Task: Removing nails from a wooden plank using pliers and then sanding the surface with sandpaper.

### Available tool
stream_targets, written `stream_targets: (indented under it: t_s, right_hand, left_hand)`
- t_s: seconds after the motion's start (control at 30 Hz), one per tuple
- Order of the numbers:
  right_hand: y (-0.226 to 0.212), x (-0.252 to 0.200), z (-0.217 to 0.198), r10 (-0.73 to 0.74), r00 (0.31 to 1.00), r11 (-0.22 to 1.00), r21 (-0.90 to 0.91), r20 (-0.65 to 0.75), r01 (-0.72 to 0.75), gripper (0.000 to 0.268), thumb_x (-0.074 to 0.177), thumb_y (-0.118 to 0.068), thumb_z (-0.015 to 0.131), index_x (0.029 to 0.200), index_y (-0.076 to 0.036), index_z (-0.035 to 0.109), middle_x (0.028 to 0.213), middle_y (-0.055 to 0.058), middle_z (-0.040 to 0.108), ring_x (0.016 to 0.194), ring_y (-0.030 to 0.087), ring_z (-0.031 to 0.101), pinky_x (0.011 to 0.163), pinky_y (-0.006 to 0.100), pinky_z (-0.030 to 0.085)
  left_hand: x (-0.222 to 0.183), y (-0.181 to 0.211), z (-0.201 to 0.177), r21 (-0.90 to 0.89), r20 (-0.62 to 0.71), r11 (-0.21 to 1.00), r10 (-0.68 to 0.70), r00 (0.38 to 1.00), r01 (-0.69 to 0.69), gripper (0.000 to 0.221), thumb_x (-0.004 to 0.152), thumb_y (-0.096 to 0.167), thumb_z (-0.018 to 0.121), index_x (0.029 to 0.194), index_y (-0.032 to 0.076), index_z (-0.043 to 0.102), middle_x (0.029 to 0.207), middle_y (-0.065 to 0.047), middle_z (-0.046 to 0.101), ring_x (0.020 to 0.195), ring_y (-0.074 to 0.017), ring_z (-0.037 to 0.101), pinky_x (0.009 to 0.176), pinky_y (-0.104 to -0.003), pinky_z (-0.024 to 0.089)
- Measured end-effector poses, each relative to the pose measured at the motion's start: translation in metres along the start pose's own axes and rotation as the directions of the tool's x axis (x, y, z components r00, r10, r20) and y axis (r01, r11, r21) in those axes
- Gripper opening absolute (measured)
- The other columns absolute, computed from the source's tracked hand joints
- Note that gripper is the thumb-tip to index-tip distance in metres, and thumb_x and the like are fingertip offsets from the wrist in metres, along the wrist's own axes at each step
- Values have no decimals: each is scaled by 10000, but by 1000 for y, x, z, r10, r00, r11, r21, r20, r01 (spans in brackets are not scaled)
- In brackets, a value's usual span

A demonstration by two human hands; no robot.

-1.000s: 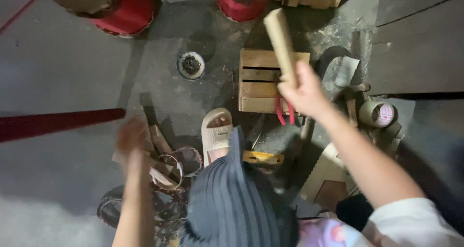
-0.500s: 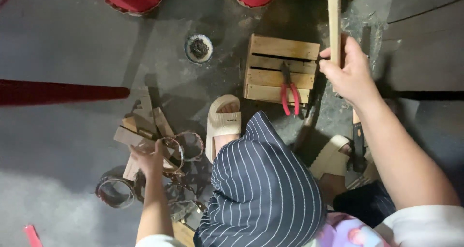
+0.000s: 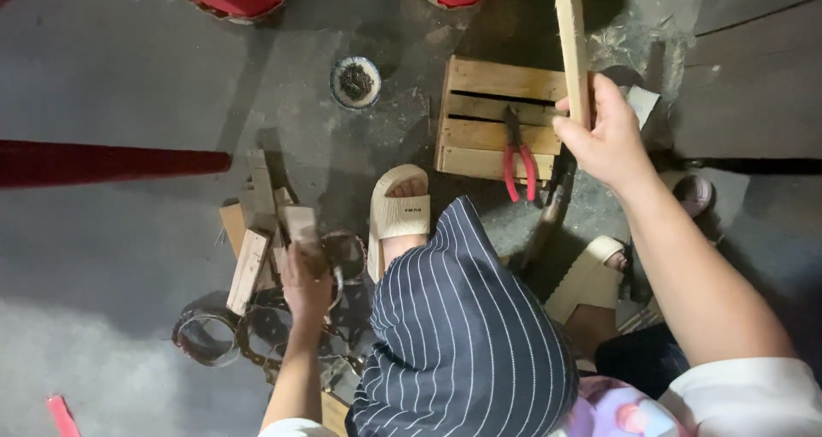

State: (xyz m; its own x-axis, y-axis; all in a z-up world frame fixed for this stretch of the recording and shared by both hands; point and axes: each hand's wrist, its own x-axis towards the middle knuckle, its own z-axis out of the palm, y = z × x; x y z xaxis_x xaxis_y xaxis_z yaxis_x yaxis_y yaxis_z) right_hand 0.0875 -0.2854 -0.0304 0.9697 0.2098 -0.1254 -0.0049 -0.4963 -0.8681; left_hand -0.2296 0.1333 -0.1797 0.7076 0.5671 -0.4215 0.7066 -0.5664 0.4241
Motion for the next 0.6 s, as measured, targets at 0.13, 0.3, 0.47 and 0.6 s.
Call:
stream_targets:
  t_s: [0.13, 0.3, 0.47, 0.6]
  right_hand:
    - [-11, 0, 6, -1, 1000, 1000, -15, 16, 1, 583, 922, -3, 713, 1449, 92, 484, 1138, 261, 675, 1044, 365, 665, 867, 493, 542]
    - [-15, 0, 7, 5, 1000, 999, -42, 19, -4, 609, 928, -28, 718, 1465, 100, 460, 1166, 277, 674, 1082, 386, 666, 895, 512, 531]
    - [-10, -6, 5, 15, 1000, 999, -48, 24, -14, 618, 920, -43, 740, 1452, 99, 462, 1160, 272, 677, 1098, 392, 668, 912, 513, 530]
    - [-10, -7, 7, 35, 999, 998, -48, 15, -34, 606, 917, -51, 734, 1449, 85, 477, 1160, 269, 681, 1109, 401, 666, 911, 524, 536]
  left_hand:
    - [15, -21, 31, 158, -92, 953, 273, 958, -257, 921, 804, 166, 758, 1614, 135, 321, 1542, -172, 437, 1324, -390, 513, 1069, -539, 479]
    - [47, -45, 22, -90, -303, 921, 336, 892, -378, 812, 780, 77, 823, 1481, -25, 427, 1270, -325, 543, 1113, -502, 614, 879, -555, 558]
    - [61, -61, -20, 148, -554, 973, 230, 800, -178, 622, 948, 293, 777, 1461, 43, 532, 1231, -237, 591, 1060, -409, 649, 876, -527, 569]
    - [71, -103, -21, 152, 25, 907, -402, 915, 394, 1164, 811, 588, 716, 1650, 314, -43, 1675, -270, 24, 1540, -477, -27, 1112, -801, 101]
